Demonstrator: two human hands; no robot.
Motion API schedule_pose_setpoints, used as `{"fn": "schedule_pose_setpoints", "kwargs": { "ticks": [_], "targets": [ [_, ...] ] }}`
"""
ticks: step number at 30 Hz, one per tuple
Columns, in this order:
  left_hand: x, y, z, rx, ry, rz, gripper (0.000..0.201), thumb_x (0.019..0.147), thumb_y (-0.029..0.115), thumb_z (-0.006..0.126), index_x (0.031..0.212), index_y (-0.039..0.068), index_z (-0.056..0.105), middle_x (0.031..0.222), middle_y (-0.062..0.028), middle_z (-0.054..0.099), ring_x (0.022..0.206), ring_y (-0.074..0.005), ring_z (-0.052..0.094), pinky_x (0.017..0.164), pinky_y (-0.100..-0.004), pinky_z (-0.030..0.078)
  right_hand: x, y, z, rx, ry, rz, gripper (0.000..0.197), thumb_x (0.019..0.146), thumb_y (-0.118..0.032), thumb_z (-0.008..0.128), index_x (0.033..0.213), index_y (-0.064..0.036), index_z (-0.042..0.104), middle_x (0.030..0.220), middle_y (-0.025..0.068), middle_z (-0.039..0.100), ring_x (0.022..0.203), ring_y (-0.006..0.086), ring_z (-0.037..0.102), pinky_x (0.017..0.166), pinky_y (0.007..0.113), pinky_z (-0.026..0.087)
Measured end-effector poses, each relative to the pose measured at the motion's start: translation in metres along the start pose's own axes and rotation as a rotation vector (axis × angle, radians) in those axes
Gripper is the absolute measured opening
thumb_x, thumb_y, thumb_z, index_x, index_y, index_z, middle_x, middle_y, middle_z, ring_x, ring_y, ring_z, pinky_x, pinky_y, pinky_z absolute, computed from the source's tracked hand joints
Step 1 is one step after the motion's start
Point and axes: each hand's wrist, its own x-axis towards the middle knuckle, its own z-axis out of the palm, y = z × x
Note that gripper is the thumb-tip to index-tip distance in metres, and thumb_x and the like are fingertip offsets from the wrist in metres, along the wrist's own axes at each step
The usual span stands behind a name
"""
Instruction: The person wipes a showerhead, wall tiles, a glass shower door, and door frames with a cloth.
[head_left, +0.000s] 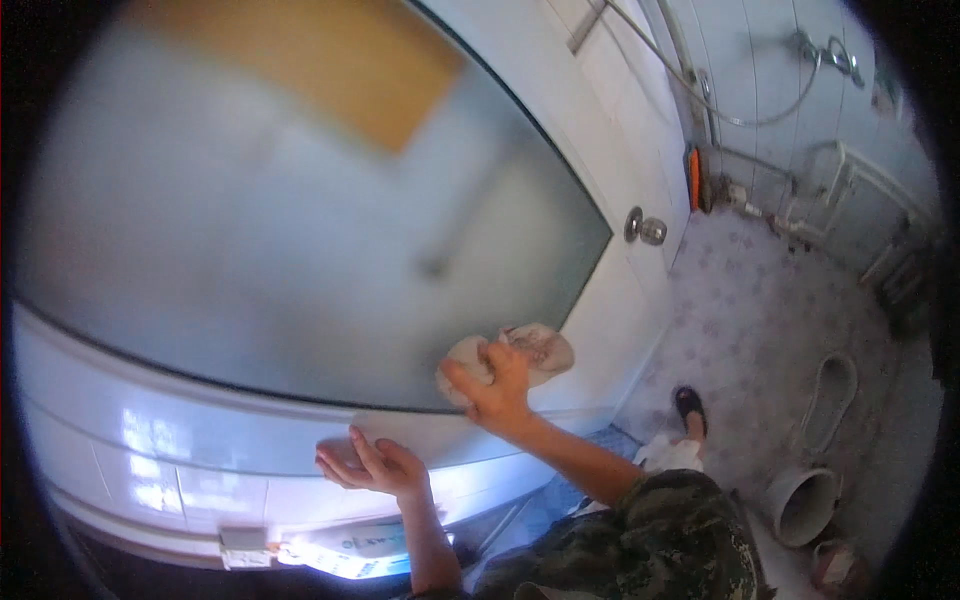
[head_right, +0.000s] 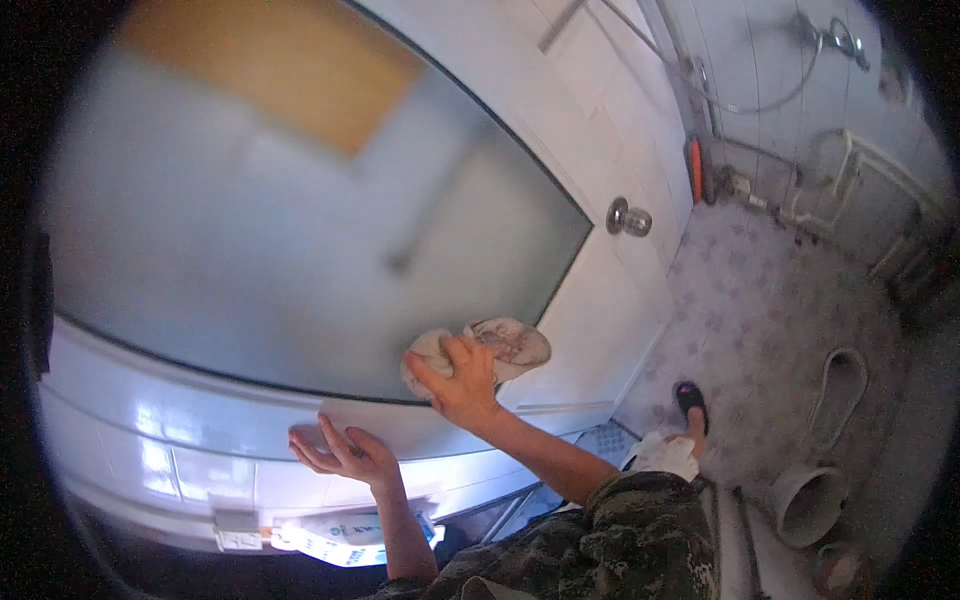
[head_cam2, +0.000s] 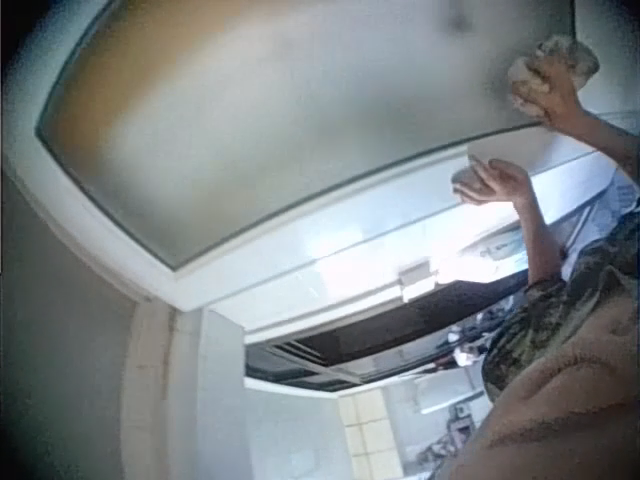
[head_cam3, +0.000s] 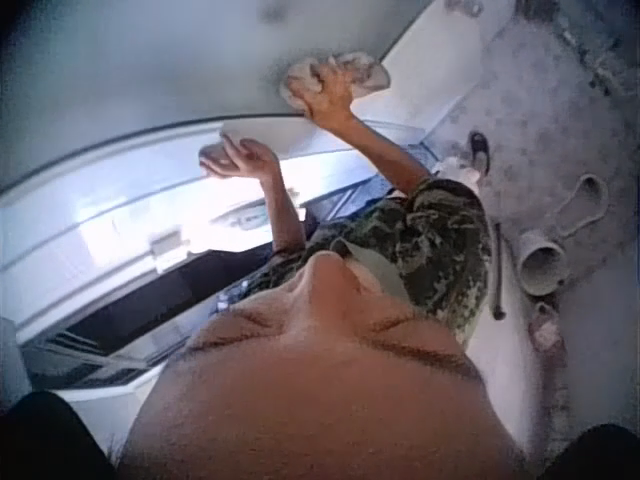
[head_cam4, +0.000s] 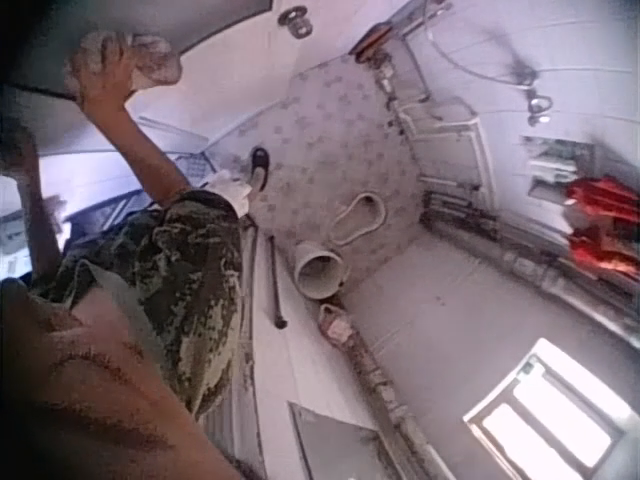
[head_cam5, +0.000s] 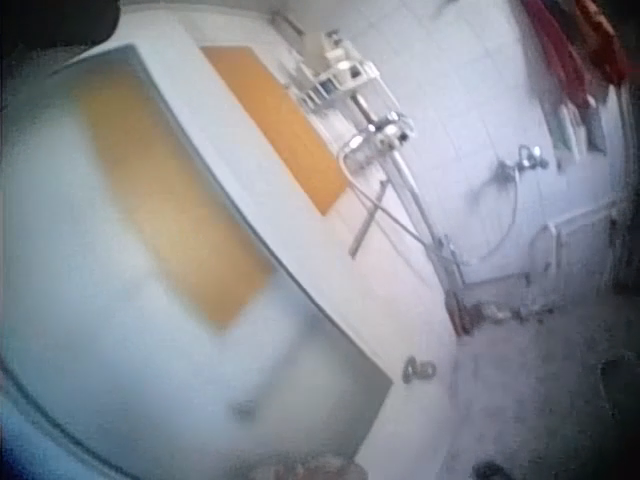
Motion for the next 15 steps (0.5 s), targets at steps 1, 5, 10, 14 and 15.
{"fn": "schedule_pose_setpoints", "kwargs": {
  "ticks": [1, 5, 10, 14, 15],
  "targets": [
    [-0.002, -0.001, 0.009, 0.083, 0.055, 0.027, 0.038, 0.090, 0.018, 0.044, 0.127, 0.013, 0.050, 0.141, -0.0187, 0.030, 0.134, -0.0377, 0.020, 0.106, -0.0570, 0.016, 0.013, 0.016, -0.004, -0.019, 0.089, 0.074, 0.054, 0.061, -0.012, 0.067, 0.113, -0.0247, 0.059, 0.106, 0.0187, 0.048, 0.093, 0.0342, 0.048, 0.075, 0.046, 0.038],
    [-0.001, -0.002, 0.017, 0.205, 0.123, 0.078, 0.039, 0.092, 0.021, 0.038, 0.128, 0.012, 0.048, 0.144, -0.0162, 0.026, 0.134, -0.0370, 0.019, 0.107, -0.0560, 0.011, 0.073, 0.084, -0.038, -0.152, 0.390, 0.465, 0.048, 0.067, -0.013, 0.064, 0.114, -0.0182, 0.059, 0.108, 0.0191, 0.049, 0.093, 0.0374, 0.049, 0.077, 0.047, 0.039],
    [-0.001, 0.002, 0.016, 0.204, 0.067, 0.087, 0.048, 0.091, 0.030, 0.040, 0.134, 0.010, 0.041, 0.145, -0.0186, 0.020, 0.134, -0.0392, 0.014, 0.103, -0.0582, 0.015, -0.002, 0.009, -0.004, -0.034, 0.275, 0.237, 0.049, 0.067, -0.018, 0.066, 0.115, -0.0211, 0.059, 0.110, 0.0192, 0.049, 0.096, 0.0366, 0.047, 0.082, 0.048, 0.037],
    [-0.001, -0.010, 0.015, 0.220, 0.075, 0.129, 0.048, 0.091, 0.030, 0.040, 0.134, 0.010, 0.041, 0.145, -0.0191, 0.020, 0.134, -0.0389, 0.014, 0.103, -0.0582, 0.016, -0.012, 0.012, 0.006, 0.012, 0.106, 0.092, 0.047, 0.067, -0.019, 0.067, 0.114, -0.0226, 0.060, 0.109, 0.0189, 0.050, 0.095, 0.0358, 0.047, 0.083, 0.049, 0.036],
    [-0.001, -0.016, 0.012, 0.246, 0.076, 0.136, 0.048, 0.091, 0.030, 0.039, 0.134, 0.010, 0.041, 0.145, -0.0191, 0.020, 0.134, -0.0384, 0.014, 0.103, -0.0575, 0.016, 0.004, 0.025, 0.008, -0.003, 0.163, 0.129, 0.047, 0.066, -0.019, 0.067, 0.113, -0.0225, 0.060, 0.109, 0.0180, 0.050, 0.095, 0.0347, 0.047, 0.083, 0.048, 0.036]
  ]
}}
